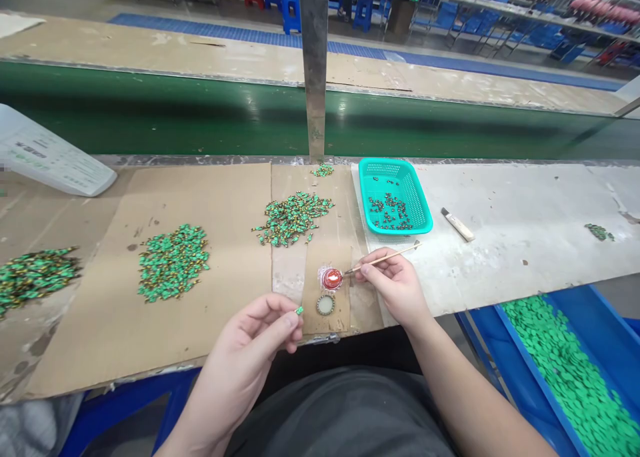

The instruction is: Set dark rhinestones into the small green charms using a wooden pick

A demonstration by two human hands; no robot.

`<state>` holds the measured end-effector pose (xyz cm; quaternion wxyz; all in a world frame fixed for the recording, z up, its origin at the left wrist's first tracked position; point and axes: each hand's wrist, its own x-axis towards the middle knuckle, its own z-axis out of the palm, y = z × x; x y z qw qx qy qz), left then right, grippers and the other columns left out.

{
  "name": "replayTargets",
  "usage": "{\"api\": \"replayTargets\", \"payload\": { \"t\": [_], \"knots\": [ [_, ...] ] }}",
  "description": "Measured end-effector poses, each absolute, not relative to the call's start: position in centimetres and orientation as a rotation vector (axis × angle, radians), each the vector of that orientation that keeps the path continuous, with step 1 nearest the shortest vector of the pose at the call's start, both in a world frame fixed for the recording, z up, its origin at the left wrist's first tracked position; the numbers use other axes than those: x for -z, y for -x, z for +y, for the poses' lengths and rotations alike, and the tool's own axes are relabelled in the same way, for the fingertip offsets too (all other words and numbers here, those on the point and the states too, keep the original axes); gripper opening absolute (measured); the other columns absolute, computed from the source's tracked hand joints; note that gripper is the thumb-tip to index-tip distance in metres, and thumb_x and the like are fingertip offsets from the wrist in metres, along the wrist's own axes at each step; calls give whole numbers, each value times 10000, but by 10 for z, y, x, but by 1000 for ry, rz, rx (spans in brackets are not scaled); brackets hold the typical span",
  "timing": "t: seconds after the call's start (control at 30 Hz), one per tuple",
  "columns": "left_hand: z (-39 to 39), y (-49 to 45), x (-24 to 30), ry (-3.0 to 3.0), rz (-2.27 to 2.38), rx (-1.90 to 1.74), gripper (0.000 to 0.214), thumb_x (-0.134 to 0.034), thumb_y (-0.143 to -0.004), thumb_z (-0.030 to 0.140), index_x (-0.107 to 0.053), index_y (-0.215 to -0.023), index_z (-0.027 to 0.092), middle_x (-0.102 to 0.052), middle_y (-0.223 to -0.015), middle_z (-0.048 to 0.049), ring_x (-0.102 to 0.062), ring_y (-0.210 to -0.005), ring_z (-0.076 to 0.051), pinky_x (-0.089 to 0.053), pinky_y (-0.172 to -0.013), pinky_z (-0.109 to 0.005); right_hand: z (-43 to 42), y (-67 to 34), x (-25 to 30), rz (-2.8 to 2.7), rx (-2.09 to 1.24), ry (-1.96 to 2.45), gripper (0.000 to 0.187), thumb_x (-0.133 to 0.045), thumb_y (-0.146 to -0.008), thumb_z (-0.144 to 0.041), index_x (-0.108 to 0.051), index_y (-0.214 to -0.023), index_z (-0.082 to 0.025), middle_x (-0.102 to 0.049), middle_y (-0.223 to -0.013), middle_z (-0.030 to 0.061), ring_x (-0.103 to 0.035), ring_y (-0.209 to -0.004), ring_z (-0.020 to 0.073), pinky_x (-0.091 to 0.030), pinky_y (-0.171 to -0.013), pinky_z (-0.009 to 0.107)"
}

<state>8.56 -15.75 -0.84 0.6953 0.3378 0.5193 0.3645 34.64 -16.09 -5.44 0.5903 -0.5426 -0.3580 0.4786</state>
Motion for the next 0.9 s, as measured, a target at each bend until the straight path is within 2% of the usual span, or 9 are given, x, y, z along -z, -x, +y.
{"api": "replayTargets", "payload": {
  "t": [0.17, 0.3, 0.4, 0.47, 0.6, 0.73, 0.9],
  "knots": [
    [-158, -89, 10, -729, 1140, -811, 445, -1122, -676, 551, -870, -825, 216, -795, -716, -52, -714, -667, -205, -631, -629, -284, -162, -347, 51, -841, -1113, 1225, 416, -1052, -843, -559, -805, -915, -232, -881, -914, 72, -849, -810, 236, -749, -822, 405],
    [-158, -96, 5, -750, 1102, -800, 436, -1109, -695, 561, -854, -733, 209, -911, -1011, -146, -858, -992, -338, -728, -839, -387, -173, -343, 32, -849, -1105, 1169, 344, -1032, -893, -506, -809, -908, -246, -881, -907, 53, -865, -828, 235, -748, -828, 391],
    [-161, -103, -3, -695, 1013, -772, 440, -1115, -694, 551, -832, -695, 213, -932, -1174, -175, -866, -1171, -414, -744, -942, -453, -188, -335, 5, -873, -1132, 1070, 225, -990, -970, -406, -814, -948, -267, -889, -921, 29, -898, -911, 245, -756, -896, 403],
    [-163, -106, -9, -634, 931, -737, 424, -1116, -708, 535, -830, -702, 221, -938, -1181, -166, -880, -1162, -420, -747, -936, -462, -196, -329, -14, -896, -1187, 984, 151, -957, -1014, -335, -822, -986, -273, -903, -955, 25, -919, -964, 254, -767, -928, 418],
    [-168, -109, -18, -568, 825, -683, 420, -1110, -720, 522, -804, -703, 235, -940, -1150, -143, -893, -1137, -430, -749, -905, -470, -206, -318, -41, -895, -1268, 957, 113, -938, -1036, -298, -837, -995, -269, -919, -972, 36, -934, -950, 261, -796, -832, 394],
    [-171, -108, -22, -589, 823, -690, 438, -1109, -723, 533, -790, -705, 233, -928, -1085, -135, -886, -1101, -407, -744, -867, -447, -210, -313, -47, -900, -1247, 996, 112, -949, -1025, -280, -846, -985, -259, -924, -970, 42, -920, -855, 230, -802, -795, 362],
    [-171, -106, -21, -598, 779, -723, 398, -1112, -756, 492, -814, -712, 231, -913, -1037, -109, -872, -1092, -364, -742, -852, -400, -213, -312, -46, -904, -1254, 981, 71, -934, -1035, -228, -873, -1018, -260, -920, -980, 31, -926, -917, 212, -792, -839, 309]
  ]
}}
